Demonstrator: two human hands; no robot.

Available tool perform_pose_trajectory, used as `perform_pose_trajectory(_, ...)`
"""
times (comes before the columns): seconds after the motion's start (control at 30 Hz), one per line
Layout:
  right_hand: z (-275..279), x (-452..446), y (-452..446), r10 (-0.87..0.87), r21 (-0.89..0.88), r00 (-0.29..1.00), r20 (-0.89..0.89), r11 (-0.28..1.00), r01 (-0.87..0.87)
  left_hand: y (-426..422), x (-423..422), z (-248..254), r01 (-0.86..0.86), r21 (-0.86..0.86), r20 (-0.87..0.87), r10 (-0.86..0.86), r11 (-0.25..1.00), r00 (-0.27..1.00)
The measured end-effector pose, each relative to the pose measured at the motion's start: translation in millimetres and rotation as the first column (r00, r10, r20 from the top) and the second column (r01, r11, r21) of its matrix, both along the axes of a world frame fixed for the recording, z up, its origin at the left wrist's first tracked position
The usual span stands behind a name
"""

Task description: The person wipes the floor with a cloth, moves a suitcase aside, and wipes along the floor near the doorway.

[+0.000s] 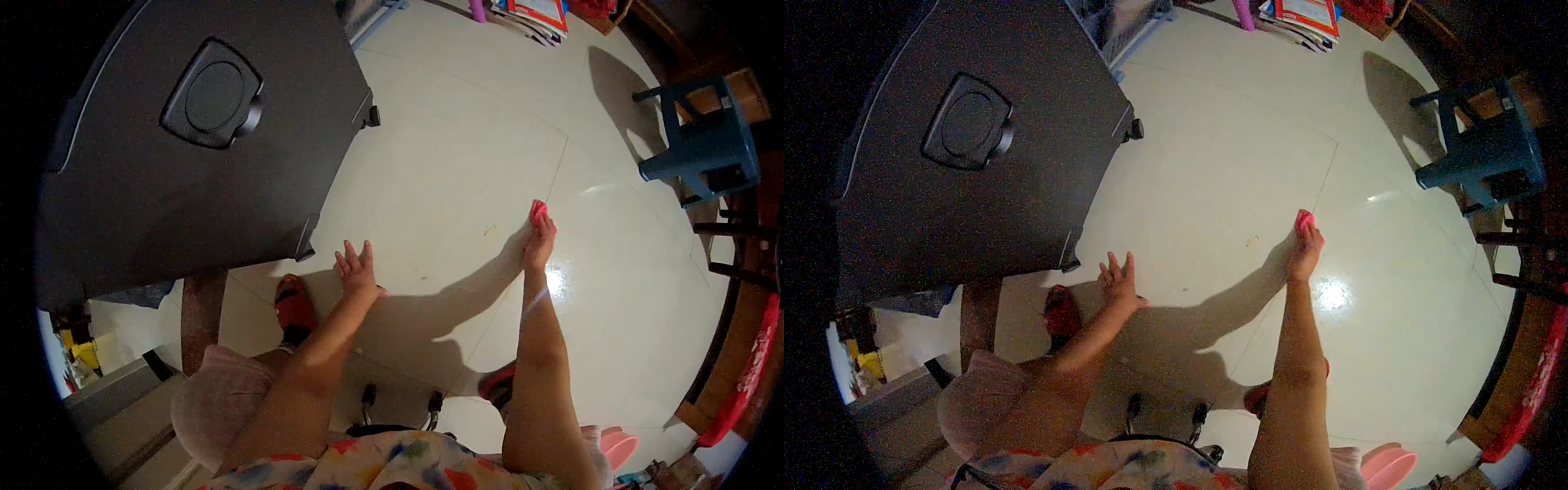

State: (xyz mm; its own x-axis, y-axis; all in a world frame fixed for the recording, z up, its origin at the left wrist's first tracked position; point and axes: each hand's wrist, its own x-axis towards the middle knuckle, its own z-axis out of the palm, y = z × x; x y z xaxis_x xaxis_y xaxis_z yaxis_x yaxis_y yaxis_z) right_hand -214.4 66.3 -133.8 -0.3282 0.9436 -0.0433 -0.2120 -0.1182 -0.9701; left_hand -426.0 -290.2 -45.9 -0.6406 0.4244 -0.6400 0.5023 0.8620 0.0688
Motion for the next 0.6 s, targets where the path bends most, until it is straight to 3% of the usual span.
perform_pose_trajectory(0.07,23,-20,-30,-0.041,0.221,0.893,0.448,0.973,-0.066,-1,0,-4,0.002,-0.013,-0.004,-0.002,1.0,1.0)
perform_pose_trajectory(0.1,14,-23,-40,-0.102,0.487,0.834,0.542,0.847,-0.214,-1,0,-7,0.002,-0.018,-0.004,-0.002,1.0,1.0)
perform_pose_trajectory(0.13,13,-29,-53,-0.122,0.492,0.729,0.674,0.81,-0.32,-2,2,-10,0.008,-0.007,-0.016,-0.008,1.0,1.0)
perform_pose_trajectory(0.2,12,-45,-73,-0.053,0.51,0.747,0.663,0.763,-0.398,-5,4,-15,0.019,0.02,-0.042,-0.018,1.0,0.999)
perform_pose_trajectory(0.27,8,-64,-93,0.066,0.379,0.729,0.681,0.82,-0.429,-3,3,-12,0.026,0.006,-0.035,-0.026,1.0,0.999)
perform_pose_trajectory(0.4,20,-91,-148,0.162,0.381,0.677,0.718,0.722,-0.577,-1,0,0,0.034,0.013,-0.019,-0.034,0.999,0.999)
perform_pose_trajectory(0.5,25,-108,-189,0.4,0.198,0.719,0.568,0.782,-0.591,0,-1,-1,0.016,0.022,-0.017,-0.015,1.0,1.0)
perform_pose_trajectory(0.6,20,-111,-225,0.305,0.34,0.672,0.675,0.679,-0.65,-1,2,4,-0.013,0.056,-0.032,0.015,0.998,0.999)
